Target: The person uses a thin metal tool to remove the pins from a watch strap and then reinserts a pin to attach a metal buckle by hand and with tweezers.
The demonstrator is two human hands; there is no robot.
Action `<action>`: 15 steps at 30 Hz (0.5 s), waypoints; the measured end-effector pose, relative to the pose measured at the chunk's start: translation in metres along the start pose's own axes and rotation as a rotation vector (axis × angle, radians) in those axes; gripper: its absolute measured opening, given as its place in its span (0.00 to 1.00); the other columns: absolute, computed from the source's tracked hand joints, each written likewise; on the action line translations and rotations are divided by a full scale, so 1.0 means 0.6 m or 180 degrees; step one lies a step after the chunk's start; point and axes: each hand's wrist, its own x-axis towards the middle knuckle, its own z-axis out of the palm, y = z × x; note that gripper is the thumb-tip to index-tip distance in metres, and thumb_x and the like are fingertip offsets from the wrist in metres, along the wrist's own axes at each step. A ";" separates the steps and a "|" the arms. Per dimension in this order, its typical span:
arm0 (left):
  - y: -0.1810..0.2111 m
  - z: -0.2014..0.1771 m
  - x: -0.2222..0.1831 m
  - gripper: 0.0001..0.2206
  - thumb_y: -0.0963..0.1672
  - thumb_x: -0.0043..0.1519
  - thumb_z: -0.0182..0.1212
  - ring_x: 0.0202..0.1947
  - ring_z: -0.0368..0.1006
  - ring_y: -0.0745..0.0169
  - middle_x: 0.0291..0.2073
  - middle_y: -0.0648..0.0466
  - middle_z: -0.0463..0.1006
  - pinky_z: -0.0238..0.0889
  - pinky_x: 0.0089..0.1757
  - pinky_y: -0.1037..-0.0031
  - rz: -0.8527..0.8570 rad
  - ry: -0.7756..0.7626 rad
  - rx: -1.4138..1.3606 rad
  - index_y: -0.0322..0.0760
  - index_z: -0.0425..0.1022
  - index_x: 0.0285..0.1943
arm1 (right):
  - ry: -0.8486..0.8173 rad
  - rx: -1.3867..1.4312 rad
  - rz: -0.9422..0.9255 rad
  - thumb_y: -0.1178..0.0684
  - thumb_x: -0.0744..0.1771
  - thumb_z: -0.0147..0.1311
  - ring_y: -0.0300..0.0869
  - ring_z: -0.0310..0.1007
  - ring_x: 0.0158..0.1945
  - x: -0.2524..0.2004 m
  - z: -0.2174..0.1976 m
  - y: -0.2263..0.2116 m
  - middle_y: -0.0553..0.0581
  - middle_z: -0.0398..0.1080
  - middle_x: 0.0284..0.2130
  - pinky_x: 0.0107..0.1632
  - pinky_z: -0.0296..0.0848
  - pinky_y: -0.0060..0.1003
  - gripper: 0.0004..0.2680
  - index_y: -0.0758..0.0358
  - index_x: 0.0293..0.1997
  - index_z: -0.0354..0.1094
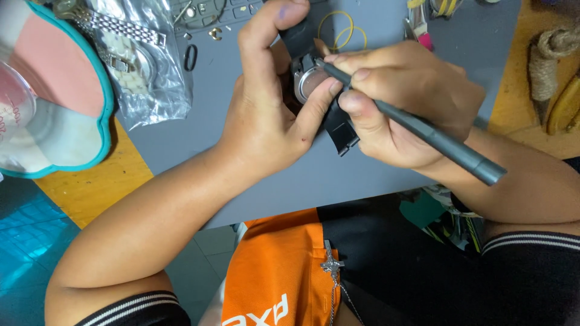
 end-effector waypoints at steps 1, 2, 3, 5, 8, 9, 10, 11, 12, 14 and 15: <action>0.000 0.000 0.000 0.21 0.40 0.60 0.51 0.35 0.67 0.68 0.44 0.51 0.62 0.62 0.37 0.83 -0.0006 0.0003 -0.0003 0.41 0.41 0.54 | -0.0006 0.0003 0.0004 0.60 0.63 0.42 0.53 0.70 0.31 0.002 -0.002 -0.001 0.64 0.66 0.21 0.34 0.70 0.37 0.05 0.73 0.26 0.59; -0.001 0.000 0.000 0.21 0.40 0.60 0.52 0.31 0.65 0.69 0.43 0.51 0.64 0.60 0.34 0.84 -0.0023 0.0013 -0.0112 0.43 0.41 0.53 | -0.0092 -0.0137 0.0034 0.59 0.63 0.41 0.51 0.70 0.32 0.004 -0.003 -0.002 0.65 0.66 0.23 0.33 0.69 0.36 0.07 0.72 0.23 0.60; -0.002 0.001 -0.001 0.22 0.40 0.60 0.52 0.27 0.63 0.71 0.41 0.52 0.66 0.58 0.32 0.84 -0.0047 0.0024 -0.0220 0.44 0.40 0.53 | -0.0180 -0.0271 0.0070 0.58 0.63 0.41 0.50 0.69 0.32 0.005 -0.004 -0.004 0.66 0.67 0.25 0.32 0.68 0.35 0.09 0.72 0.20 0.61; -0.009 0.002 -0.003 0.22 0.39 0.60 0.52 0.34 0.66 0.68 0.47 0.52 0.59 0.61 0.36 0.83 0.0004 0.0014 -0.0328 0.43 0.40 0.54 | -0.0138 -0.0184 -0.0058 0.59 0.63 0.41 0.51 0.70 0.31 0.004 -0.003 0.001 0.67 0.66 0.25 0.33 0.69 0.37 0.07 0.72 0.23 0.58; -0.014 0.003 -0.002 0.21 0.40 0.61 0.52 0.41 0.69 0.65 0.53 0.52 0.51 0.64 0.40 0.82 0.0002 0.0035 -0.0362 0.42 0.41 0.54 | -0.0151 -0.0205 -0.0032 0.59 0.63 0.40 0.51 0.70 0.30 0.012 0.000 -0.001 0.68 0.66 0.24 0.33 0.70 0.36 0.09 0.74 0.22 0.60; -0.014 0.003 -0.003 0.21 0.41 0.60 0.52 0.41 0.70 0.65 0.54 0.53 0.49 0.65 0.39 0.83 -0.0060 0.0065 -0.0285 0.41 0.42 0.54 | -0.0206 -0.0307 0.0126 0.58 0.63 0.38 0.49 0.69 0.30 0.015 0.002 -0.005 0.67 0.66 0.23 0.33 0.69 0.34 0.13 0.75 0.18 0.64; -0.013 0.003 -0.003 0.21 0.41 0.60 0.52 0.41 0.70 0.65 0.54 0.53 0.49 0.65 0.39 0.83 -0.0070 0.0064 -0.0291 0.41 0.42 0.54 | -0.0213 -0.0303 0.0135 0.58 0.63 0.38 0.49 0.69 0.30 0.020 0.002 -0.006 0.67 0.66 0.23 0.33 0.69 0.34 0.13 0.75 0.18 0.64; -0.011 0.003 -0.002 0.21 0.41 0.60 0.53 0.40 0.69 0.66 0.53 0.53 0.51 0.64 0.38 0.84 -0.0127 0.0125 -0.0298 0.41 0.42 0.54 | -0.0356 0.0023 0.0226 0.59 0.63 0.37 0.53 0.69 0.30 0.026 0.002 -0.006 0.70 0.65 0.22 0.36 0.69 0.39 0.12 0.77 0.18 0.62; -0.009 0.004 -0.001 0.21 0.40 0.59 0.53 0.38 0.68 0.68 0.51 0.53 0.54 0.63 0.36 0.84 -0.0184 0.0185 -0.0306 0.41 0.43 0.53 | -0.0499 0.0349 0.0315 0.61 0.62 0.36 0.57 0.69 0.30 0.033 0.002 -0.007 0.73 0.65 0.22 0.39 0.70 0.44 0.11 0.80 0.18 0.60; -0.011 0.006 -0.001 0.21 0.40 0.59 0.54 0.41 0.68 0.65 0.52 0.53 0.52 0.65 0.40 0.83 -0.0152 0.0238 -0.0358 0.40 0.43 0.53 | -0.0269 0.0398 0.0036 0.64 0.62 0.36 0.58 0.69 0.28 0.026 0.011 0.004 0.69 0.63 0.18 0.36 0.72 0.47 0.08 0.76 0.20 0.56; -0.012 0.007 -0.001 0.21 0.39 0.59 0.54 0.44 0.68 0.63 0.52 0.52 0.51 0.66 0.44 0.81 -0.0127 0.0292 -0.0400 0.39 0.43 0.53 | -0.0032 0.0458 -0.0241 0.66 0.62 0.37 0.58 0.69 0.25 0.023 0.017 0.009 0.65 0.61 0.15 0.33 0.74 0.51 0.05 0.73 0.22 0.53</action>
